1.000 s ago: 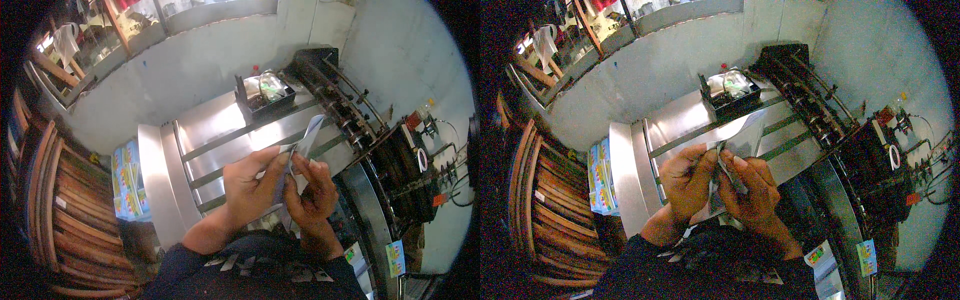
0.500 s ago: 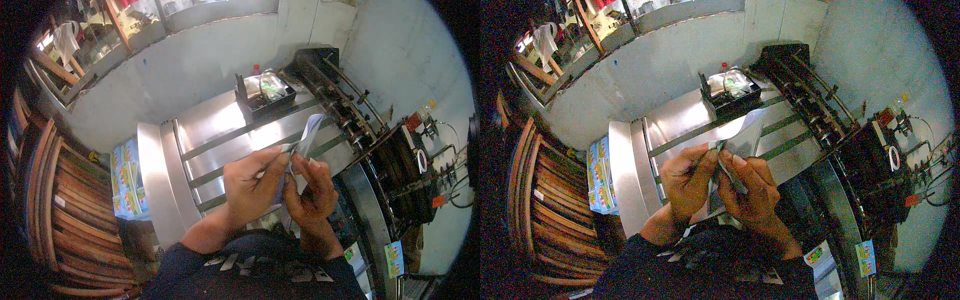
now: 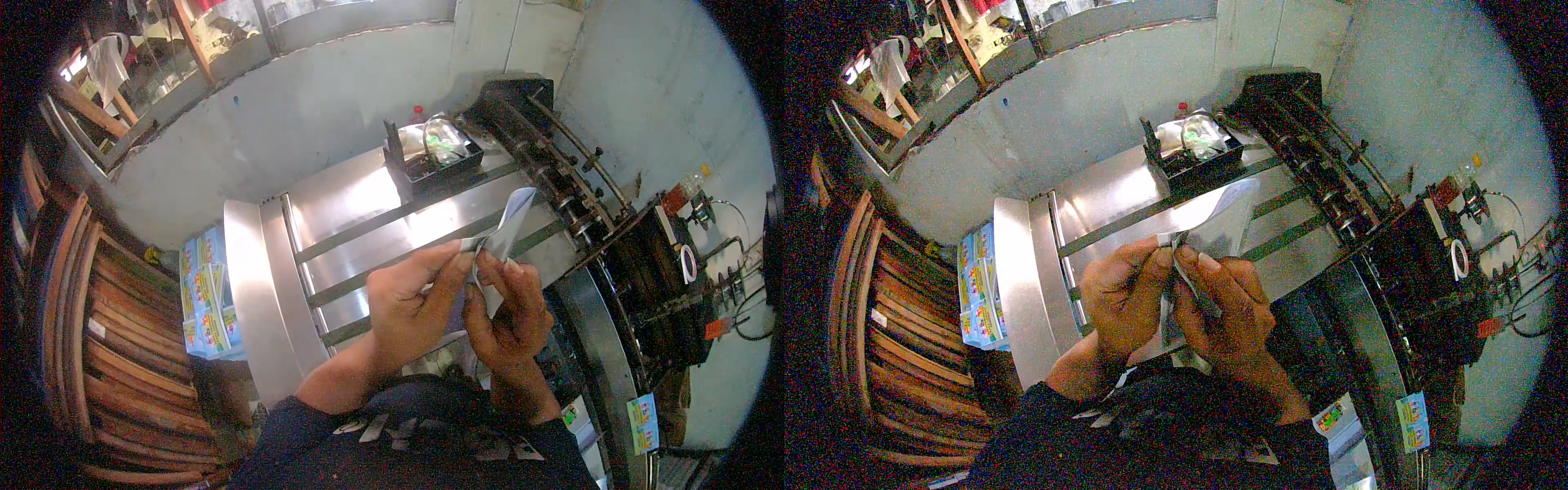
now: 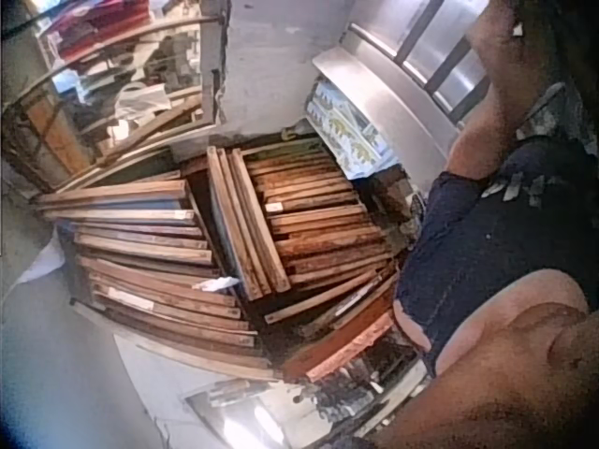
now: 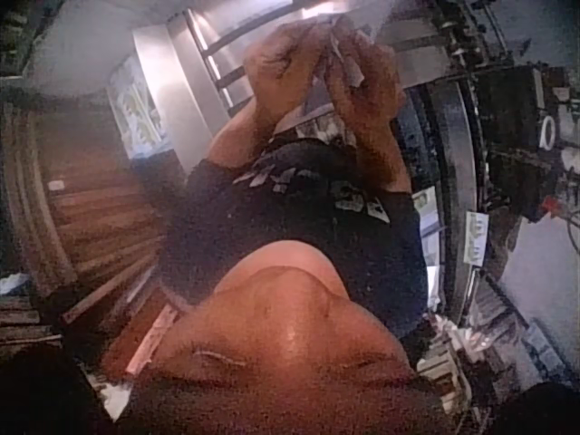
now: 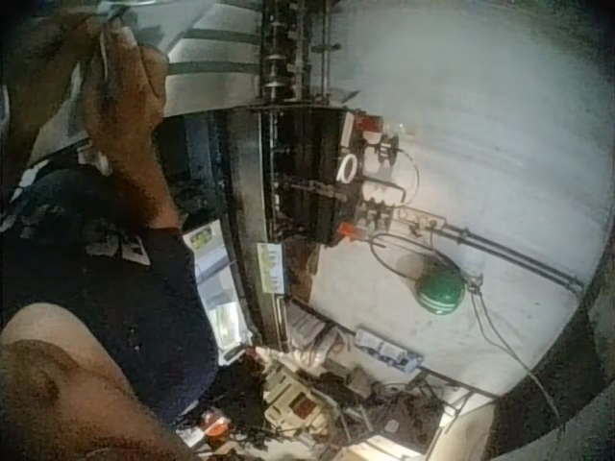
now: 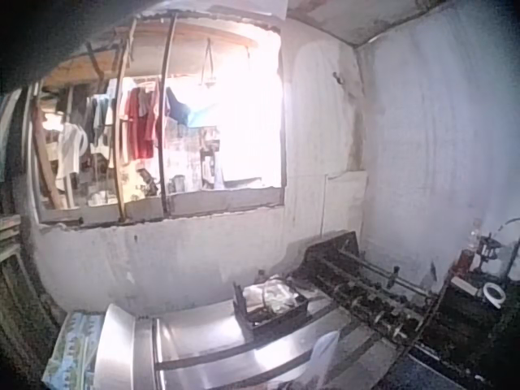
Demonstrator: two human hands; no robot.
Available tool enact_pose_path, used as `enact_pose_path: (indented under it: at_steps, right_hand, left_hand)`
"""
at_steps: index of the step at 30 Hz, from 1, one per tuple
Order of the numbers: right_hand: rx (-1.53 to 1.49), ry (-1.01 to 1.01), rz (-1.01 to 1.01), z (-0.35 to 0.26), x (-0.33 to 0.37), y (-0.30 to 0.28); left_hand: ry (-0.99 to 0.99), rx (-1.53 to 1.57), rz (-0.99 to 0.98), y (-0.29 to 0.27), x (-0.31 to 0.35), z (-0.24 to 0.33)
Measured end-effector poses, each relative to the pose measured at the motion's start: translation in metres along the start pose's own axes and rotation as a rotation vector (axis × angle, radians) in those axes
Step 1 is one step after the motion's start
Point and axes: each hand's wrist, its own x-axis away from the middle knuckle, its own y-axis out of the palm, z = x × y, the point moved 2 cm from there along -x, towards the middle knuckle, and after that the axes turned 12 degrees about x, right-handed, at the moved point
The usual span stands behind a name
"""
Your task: The person folds a printed paper sheet several times by hand on a metal surface, then positions the folded paper against a stapling machine and staples the corner using a handheld stapler.
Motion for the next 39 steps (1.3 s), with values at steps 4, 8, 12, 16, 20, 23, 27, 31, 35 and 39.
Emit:
enact_pose_path:
  at_steps: [4, 8, 12, 16, 20, 23, 27, 31, 35, 39]
  right_hand:
    - [0.003, -0.002, 0.012, -0.001, -0.002, 0.0]
    - [0.023, 0.0, 0.005, -0.003, -0.003, 0.0]
    - [0.056, -0.003, 0.019, -0.002, -0.003, -0.001]
    - [0.16, 0.001, -0.081, -0.003, -0.004, -0.005]
    - [0.035, 0.106, -0.086, 0.001, 0.002, -0.005]
    - [0.07, 0.087, -0.194, 0.01, 0.005, -0.008]
    - [-0.057, 0.076, -0.097, 0.011, 0.004, -0.003]
    - [-0.119, 0.112, -0.029, 0.008, 0.007, -0.004]
    - [-0.04, 0.044, -0.111, 0.005, 0.003, -0.007]
    - [-0.037, 0.018, -0.097, 0.005, 0.001, -0.007]
  left_hand:
    - [-0.002, 0.005, -0.027, -0.002, 0.001, -0.002]
    - [-0.009, 0.006, -0.044, -0.005, 0.001, -0.001]
    - [0.023, -0.032, -0.124, -0.007, -0.001, -0.005]
    - [-0.012, -0.014, -0.135, -0.005, -0.002, -0.004]
    - [-0.047, 0.074, -0.104, -0.003, 0.001, -0.008]
    - [-0.086, 0.07, -0.133, -0.003, 0.001, -0.009]
    - [-0.034, -0.044, -0.15, -0.002, 0.0, -0.005]
    - [0.013, -0.171, -0.132, -0.001, 0.004, -0.006]
    - [0.177, -0.313, -0.109, 0.0, 0.005, -0.003]
    - [0.087, -0.24, -0.088, 0.001, 0.006, -0.003]
